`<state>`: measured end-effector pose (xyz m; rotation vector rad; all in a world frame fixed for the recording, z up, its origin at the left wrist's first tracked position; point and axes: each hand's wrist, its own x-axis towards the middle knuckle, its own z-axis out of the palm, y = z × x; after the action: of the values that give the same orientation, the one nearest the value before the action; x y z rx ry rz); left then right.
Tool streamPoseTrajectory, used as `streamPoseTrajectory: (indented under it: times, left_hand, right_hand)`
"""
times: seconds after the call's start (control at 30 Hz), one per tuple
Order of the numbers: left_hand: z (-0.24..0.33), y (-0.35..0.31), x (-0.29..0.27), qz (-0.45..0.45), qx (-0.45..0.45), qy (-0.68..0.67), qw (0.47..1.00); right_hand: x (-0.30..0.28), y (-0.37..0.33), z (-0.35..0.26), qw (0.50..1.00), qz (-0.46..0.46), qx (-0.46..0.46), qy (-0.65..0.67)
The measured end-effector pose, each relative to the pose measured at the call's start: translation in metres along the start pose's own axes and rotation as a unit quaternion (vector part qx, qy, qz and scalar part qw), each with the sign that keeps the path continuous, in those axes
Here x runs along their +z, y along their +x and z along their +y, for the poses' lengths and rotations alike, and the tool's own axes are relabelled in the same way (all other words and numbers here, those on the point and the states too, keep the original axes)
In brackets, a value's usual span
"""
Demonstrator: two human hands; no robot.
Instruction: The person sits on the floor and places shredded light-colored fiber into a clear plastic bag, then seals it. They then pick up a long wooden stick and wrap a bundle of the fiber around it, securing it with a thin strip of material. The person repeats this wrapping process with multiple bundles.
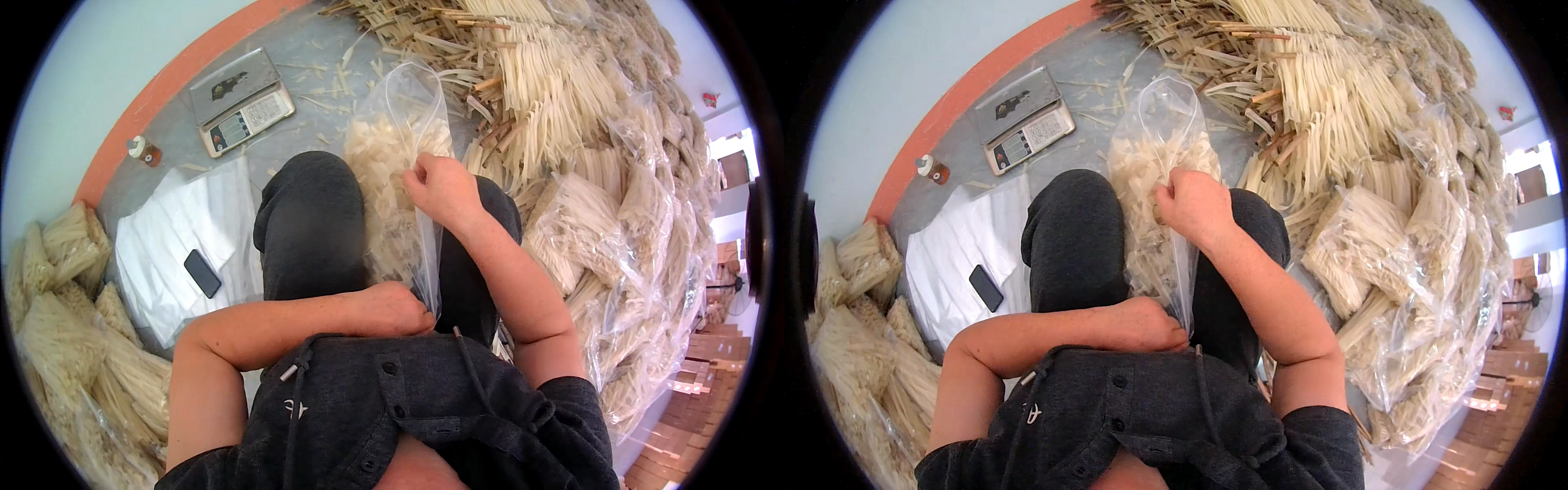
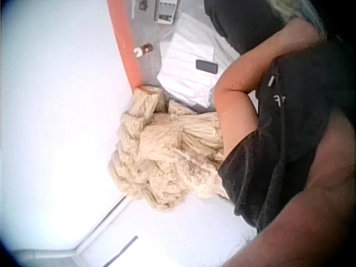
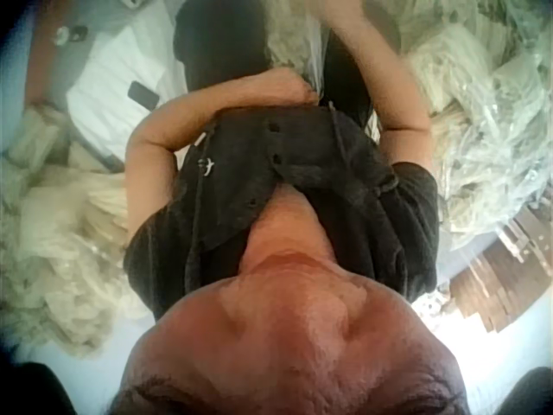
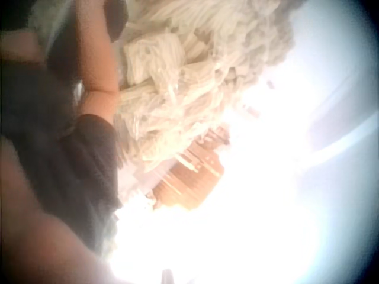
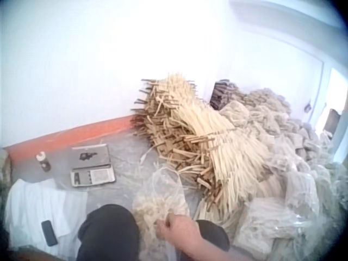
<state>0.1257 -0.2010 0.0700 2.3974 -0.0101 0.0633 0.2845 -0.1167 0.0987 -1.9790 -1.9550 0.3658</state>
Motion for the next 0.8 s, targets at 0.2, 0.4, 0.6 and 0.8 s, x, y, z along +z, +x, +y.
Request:
streamPoseTrajectory:
  times: [0.2, 0.4, 0.6, 0.8]
  left_hand:
    - [0.003, -0.004, 0.003, 0.023, -0.02, 0.003, 1.0]
    - [0.013, -0.007, -0.015, 0.005, -0.092, -0.005, 0.996]
    - [0.013, -0.015, -0.055, 0.217, -0.3, -0.11, 0.922]
    - [-0.012, 0.018, -0.067, 0.324, -0.369, 0.108, 0.864]
  right_hand:
    - [0.009, 0.0, -0.002, 0.993, 0.009, 0.046, 0.109]
    - [0.018, 0.0, 0.022, 0.96, 0.03, 0.024, 0.278]
    - [0.009, 0.001, 0.023, 0.937, 0.053, 0.024, 0.346]
    - [-0.004, 0.001, 0.015, 0.947, 0.048, 0.03, 0.317]
